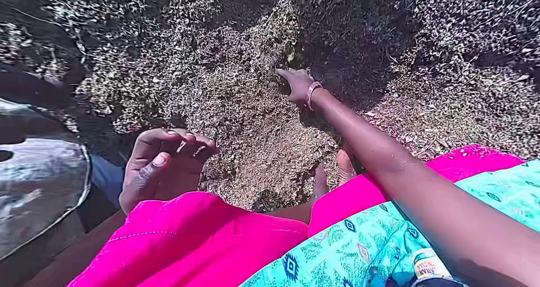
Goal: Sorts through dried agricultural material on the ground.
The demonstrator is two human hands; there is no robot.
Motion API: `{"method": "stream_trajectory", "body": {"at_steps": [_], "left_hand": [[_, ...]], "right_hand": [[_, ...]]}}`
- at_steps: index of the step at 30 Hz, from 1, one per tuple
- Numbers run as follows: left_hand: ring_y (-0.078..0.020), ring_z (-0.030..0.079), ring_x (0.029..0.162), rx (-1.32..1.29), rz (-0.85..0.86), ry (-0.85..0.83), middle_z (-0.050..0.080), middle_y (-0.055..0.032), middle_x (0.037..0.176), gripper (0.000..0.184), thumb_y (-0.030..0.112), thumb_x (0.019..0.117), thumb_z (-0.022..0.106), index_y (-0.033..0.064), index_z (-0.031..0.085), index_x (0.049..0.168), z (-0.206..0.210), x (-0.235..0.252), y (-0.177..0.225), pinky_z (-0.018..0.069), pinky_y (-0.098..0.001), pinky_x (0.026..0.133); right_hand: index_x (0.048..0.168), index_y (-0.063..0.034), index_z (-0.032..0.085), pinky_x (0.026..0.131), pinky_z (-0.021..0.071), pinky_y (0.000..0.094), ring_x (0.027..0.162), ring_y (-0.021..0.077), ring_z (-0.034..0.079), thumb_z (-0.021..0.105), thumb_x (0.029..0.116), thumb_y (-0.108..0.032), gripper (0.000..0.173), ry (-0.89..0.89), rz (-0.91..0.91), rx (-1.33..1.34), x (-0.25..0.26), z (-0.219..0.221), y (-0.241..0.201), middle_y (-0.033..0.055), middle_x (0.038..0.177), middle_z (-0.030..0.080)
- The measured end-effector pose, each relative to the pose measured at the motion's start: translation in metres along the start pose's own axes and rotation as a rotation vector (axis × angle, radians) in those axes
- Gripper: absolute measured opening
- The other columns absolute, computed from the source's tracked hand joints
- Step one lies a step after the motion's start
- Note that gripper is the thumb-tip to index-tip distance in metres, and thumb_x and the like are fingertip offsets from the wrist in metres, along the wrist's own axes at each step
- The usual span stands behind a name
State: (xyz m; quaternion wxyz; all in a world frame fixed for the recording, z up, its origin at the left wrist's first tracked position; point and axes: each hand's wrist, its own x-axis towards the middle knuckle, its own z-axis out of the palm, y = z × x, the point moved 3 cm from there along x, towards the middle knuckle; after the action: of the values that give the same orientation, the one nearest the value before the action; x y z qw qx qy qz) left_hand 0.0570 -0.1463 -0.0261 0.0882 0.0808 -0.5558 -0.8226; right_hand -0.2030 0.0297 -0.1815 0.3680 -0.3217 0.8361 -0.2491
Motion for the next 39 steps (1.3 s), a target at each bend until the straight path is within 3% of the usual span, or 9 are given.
{"method": "stream_trajectory", "body": {"at_steps": [6,11,15,20,24,29,31,34,39], "left_hand": [[-0.0192,0.07,0.096,0.052,-0.01,0.127,0.07,-0.0009,0.106,0.02,0.029,0.0901,0.071,0.0181,0.069,0.107,-0.017,-0.012,-0.002,0.0619,-0.0399,0.086],[-0.0221,0.068,0.107,-0.031,-0.039,-0.019,0.069,-0.0019,0.111,0.024,0.028,0.094,0.069,0.0196,0.066,0.116,-0.032,-0.01,0.003,0.0589,-0.0445,0.095],[-0.022,0.069,0.103,-0.038,0.058,-0.027,0.071,-0.002,0.11,0.023,0.028,0.0929,0.07,0.0197,0.069,0.114,0.002,0.003,0.011,0.0596,-0.0426,0.091],[-0.0207,0.067,0.103,0.039,0.114,-0.083,0.069,-0.0009,0.107,0.02,0.029,0.0957,0.066,0.0194,0.069,0.113,0.016,0.002,0.023,0.0575,-0.0413,0.093],[-0.0238,0.067,0.108,0.045,0.112,-0.133,0.069,-0.0036,0.111,0.021,0.029,0.0973,0.065,0.018,0.068,0.115,0.002,-0.003,0.025,0.0565,-0.0438,0.096],[-0.0218,0.067,0.114,0.15,0.064,-0.185,0.069,0.0007,0.119,0.025,0.031,0.0992,0.064,0.0241,0.067,0.123,-0.008,-0.007,0.038,0.0566,-0.0427,0.1],[-0.0251,0.067,0.114,0.1,0.066,-0.17,0.069,-0.0044,0.12,0.024,0.029,0.0998,0.063,0.0196,0.067,0.122,-0.01,-0.01,0.033,0.0568,-0.0441,0.099],[-0.0311,0.066,0.115,0.021,0.053,-0.21,0.067,-0.0115,0.122,0.026,0.024,0.1031,0.058,0.0146,0.065,0.125,-0.014,-0.005,0.019,0.0568,-0.0481,0.098],[-0.0186,0.069,0.107,0.075,0.011,-0.108,0.071,0.0021,0.113,0.018,0.028,0.1014,0.059,0.0236,0.071,0.114,0.022,0.005,0.019,0.0601,-0.0386,0.091]], "right_hand": [[0.148,-0.0073,0.057,0.112,0.0426,0.0535,0.135,0.0334,0.056,0.073,0.0877,0.008,0.064,-0.68,-0.469,0.112,-0.088,0.02,-0.057,0.0167,0.147,0.059],[0.141,-0.0104,0.062,0.113,0.0431,0.0502,0.136,0.0282,0.057,0.064,0.0891,0.006,0.055,-0.141,-0.314,-0.034,-0.028,-0.053,-0.018,0.0116,0.147,0.06],[0.16,-0.0117,0.038,0.122,0.0319,0.0536,0.154,0.0393,0.03,0.074,0.0784,0.009,0.092,0.087,-0.212,-0.02,0.04,-0.058,-0.009,0.0232,0.168,0.025],[0.16,-0.0215,0.04,0.11,0.0401,0.0641,0.136,0.0415,0.052,0.075,0.0815,-0.009,0.087,-0.042,-0.169,-0.001,0.057,0.016,-0.038,0.0186,0.147,0.057],[0.156,-0.0218,0.048,0.112,0.0366,0.0639,0.142,0.0371,0.047,0.079,0.0825,-0.009,0.081,-0.278,-0.415,-0.02,0.001,0.065,-0.079,0.0102,0.156,0.051],[0.123,-0.0141,0.077,0.116,0.0075,0.0803,0.151,0.042,0.034,0.071,0.0862,0.004,0.041,-0.692,-0.624,-0.054,-0.12,0.076,-0.089,0.0075,0.145,0.063],[0.112,-0.0088,0.08,0.117,0.0169,0.0755,0.143,0.0395,0.047,0.072,0.0876,0.003,0.028,-0.761,-0.623,-0.107,-0.139,0.057,-0.07,0.0089,0.142,0.065],[0.106,-0.0099,0.08,0.103,0.0511,0.051,0.12,0.0266,0.066,0.07,0.0855,0.007,0.029,-0.525,-0.618,-0.056,-0.116,0.002,-0.028,0.0087,0.136,0.067],[0.128,-0.0056,0.07,0.114,0.0414,0.0512,0.138,0.0317,0.054,0.062,0.0824,0.009,0.049,-0.101,-0.534,-0.019,-0.017,-0.067,-0.003,0.0167,0.148,0.058]]}}
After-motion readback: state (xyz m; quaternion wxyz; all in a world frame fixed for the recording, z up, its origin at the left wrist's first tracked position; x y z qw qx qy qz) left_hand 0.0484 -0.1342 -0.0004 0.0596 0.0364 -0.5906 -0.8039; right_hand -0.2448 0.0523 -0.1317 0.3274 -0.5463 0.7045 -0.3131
